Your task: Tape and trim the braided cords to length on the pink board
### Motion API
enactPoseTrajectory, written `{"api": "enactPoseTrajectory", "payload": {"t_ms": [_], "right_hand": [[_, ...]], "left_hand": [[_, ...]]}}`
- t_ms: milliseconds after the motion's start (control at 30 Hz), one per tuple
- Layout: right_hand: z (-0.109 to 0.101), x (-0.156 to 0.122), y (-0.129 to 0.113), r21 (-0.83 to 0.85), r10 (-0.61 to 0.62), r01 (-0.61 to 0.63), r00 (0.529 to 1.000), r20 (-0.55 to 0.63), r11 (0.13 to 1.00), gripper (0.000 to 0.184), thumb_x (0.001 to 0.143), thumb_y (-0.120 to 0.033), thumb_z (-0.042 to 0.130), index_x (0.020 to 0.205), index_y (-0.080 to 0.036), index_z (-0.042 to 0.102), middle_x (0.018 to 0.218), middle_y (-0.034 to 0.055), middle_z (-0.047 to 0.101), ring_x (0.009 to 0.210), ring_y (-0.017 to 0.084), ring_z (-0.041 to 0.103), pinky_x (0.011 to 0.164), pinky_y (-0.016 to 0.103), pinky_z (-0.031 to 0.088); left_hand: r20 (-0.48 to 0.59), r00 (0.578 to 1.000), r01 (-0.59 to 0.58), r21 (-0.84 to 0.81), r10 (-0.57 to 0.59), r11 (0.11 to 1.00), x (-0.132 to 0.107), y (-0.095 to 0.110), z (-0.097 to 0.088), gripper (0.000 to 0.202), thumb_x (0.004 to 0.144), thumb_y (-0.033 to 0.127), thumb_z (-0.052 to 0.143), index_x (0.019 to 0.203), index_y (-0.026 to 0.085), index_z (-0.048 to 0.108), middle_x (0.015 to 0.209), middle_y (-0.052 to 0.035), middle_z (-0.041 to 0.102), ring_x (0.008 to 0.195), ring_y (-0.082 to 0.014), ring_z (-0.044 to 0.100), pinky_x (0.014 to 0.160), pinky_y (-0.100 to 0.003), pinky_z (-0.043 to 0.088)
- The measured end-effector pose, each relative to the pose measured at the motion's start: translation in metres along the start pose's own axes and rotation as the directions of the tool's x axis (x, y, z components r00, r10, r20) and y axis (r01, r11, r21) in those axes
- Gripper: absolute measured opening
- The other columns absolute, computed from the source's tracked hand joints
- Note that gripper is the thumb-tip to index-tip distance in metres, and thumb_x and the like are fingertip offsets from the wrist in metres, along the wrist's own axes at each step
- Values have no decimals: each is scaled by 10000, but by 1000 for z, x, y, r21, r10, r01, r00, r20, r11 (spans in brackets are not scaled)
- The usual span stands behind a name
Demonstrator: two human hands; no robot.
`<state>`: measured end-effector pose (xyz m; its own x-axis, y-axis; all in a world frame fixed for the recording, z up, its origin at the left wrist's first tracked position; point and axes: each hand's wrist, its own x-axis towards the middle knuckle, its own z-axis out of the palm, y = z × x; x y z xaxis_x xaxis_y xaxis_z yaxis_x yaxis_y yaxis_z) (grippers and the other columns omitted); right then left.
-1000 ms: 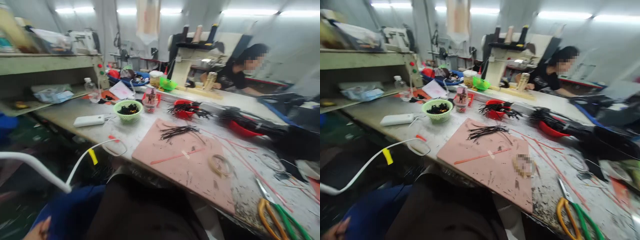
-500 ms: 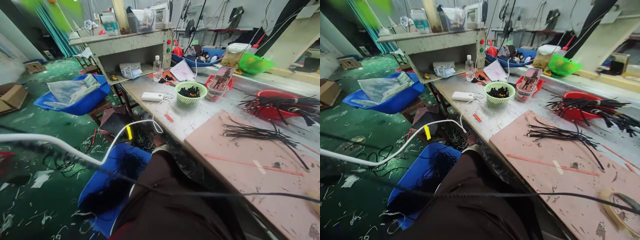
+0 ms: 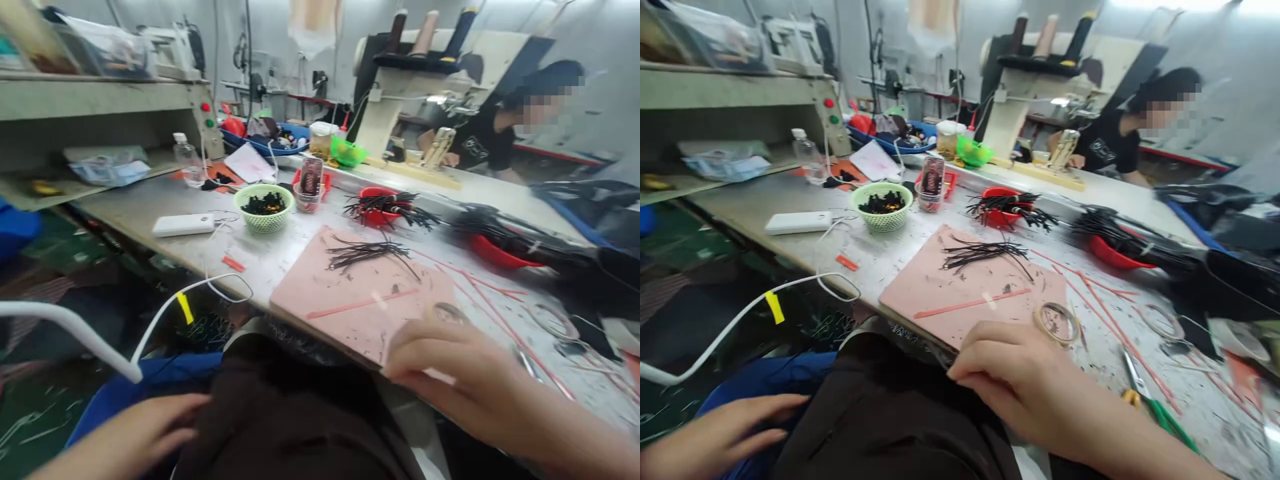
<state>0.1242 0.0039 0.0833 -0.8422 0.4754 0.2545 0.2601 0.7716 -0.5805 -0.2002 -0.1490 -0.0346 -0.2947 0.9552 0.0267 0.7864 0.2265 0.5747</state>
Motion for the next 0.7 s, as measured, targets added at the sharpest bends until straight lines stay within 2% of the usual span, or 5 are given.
{"api": "enactPoseTrajectory", "payload": {"t_ms": [133, 233, 333, 533, 700], "right_hand": [[9, 8, 1, 71, 71, -62, 989, -133, 996, 174, 818, -94, 483, 825, -233, 587, 718, 15, 622, 652, 116, 588, 599, 226, 485], [16, -11, 21, 121, 215, -182, 896, -388, 976, 121, 788, -104, 516, 778, -220, 546, 667, 2, 595, 615, 122, 563, 565, 236, 474], [31, -25, 39, 191, 364, -309, 794, -486, 931, 76, 763, -138, 551, 770, -213, 561, 652, 1, 590, 598, 122, 559, 547, 229, 474], [88, -7, 48, 413, 539, -430, 819, -194, 803, 190, 755, -161, 554, 931, -192, 619, 782, 26, 614, 660, 117, 571, 547, 210, 464], [99, 5, 52, 316, 529, -457, 826, -197, 831, 107, 792, -145, 517, 740, -195, 596, 707, 6, 594, 662, 121, 547, 614, 231, 436]], "left_hand": [[315, 826, -405, -247, 468, 880, 54, 58, 39, 516, 709, 435, 611, 1188, 253, 549, 1126, -94, 639, 987, -241, 589, 880, -343, 453], [465, 742, -241, -487, 483, 839, 74, 93, 70, 299, 836, 372, 416, 894, 203, 656, 740, -33, 660, 674, -154, 593, 666, -239, 489], [571, 743, -10, -511, 348, 859, 85, 102, 94, 350, 852, 351, 356, 680, 186, 612, 508, 42, 471, 508, -117, 459, 509, -196, 419], [661, 627, 108, -598, 413, 794, 94, 109, 111, 306, 831, 355, 393, 652, 181, 571, 595, 35, 495, 591, -119, 456, 594, -206, 412], [686, 605, 79, -558, 405, 826, 93, 115, 111, 204, 809, 293, 440, 722, 194, 595, 709, 3, 630, 687, -145, 567, 647, -208, 446]]}}
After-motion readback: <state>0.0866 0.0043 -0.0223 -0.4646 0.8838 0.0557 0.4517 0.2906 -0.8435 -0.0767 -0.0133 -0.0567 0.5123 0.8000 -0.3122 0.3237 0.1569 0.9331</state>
